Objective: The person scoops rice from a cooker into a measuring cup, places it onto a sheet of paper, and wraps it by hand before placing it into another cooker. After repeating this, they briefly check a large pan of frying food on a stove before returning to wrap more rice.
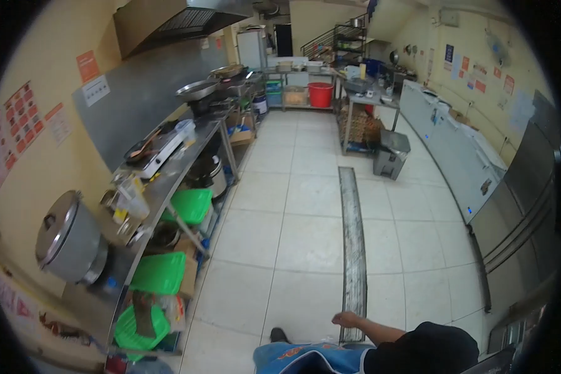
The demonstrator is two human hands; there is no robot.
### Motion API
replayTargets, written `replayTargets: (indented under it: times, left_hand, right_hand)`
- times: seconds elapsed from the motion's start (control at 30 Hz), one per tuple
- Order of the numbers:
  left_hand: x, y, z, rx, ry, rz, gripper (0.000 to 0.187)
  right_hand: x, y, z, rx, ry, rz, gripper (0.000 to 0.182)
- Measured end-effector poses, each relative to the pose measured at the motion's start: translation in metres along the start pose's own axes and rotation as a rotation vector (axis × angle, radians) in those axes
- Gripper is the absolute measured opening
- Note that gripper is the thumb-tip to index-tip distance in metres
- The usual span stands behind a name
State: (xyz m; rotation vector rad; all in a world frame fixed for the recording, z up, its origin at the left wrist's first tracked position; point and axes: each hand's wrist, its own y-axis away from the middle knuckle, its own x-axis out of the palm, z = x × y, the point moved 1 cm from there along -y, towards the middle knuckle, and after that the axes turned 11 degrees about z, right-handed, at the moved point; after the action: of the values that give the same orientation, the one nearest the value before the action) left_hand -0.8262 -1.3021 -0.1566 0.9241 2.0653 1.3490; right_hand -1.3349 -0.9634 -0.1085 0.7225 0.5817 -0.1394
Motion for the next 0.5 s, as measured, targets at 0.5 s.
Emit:
replayTargets:
  times: [0.5]
  left_hand:
    - [0.231,-0.218,-0.858,0.5,-0.505,0.252,0.048]
  right_hand:
    - [-0.185,-0.186,-0.201,0.691,-0.618,0.236,0.036]
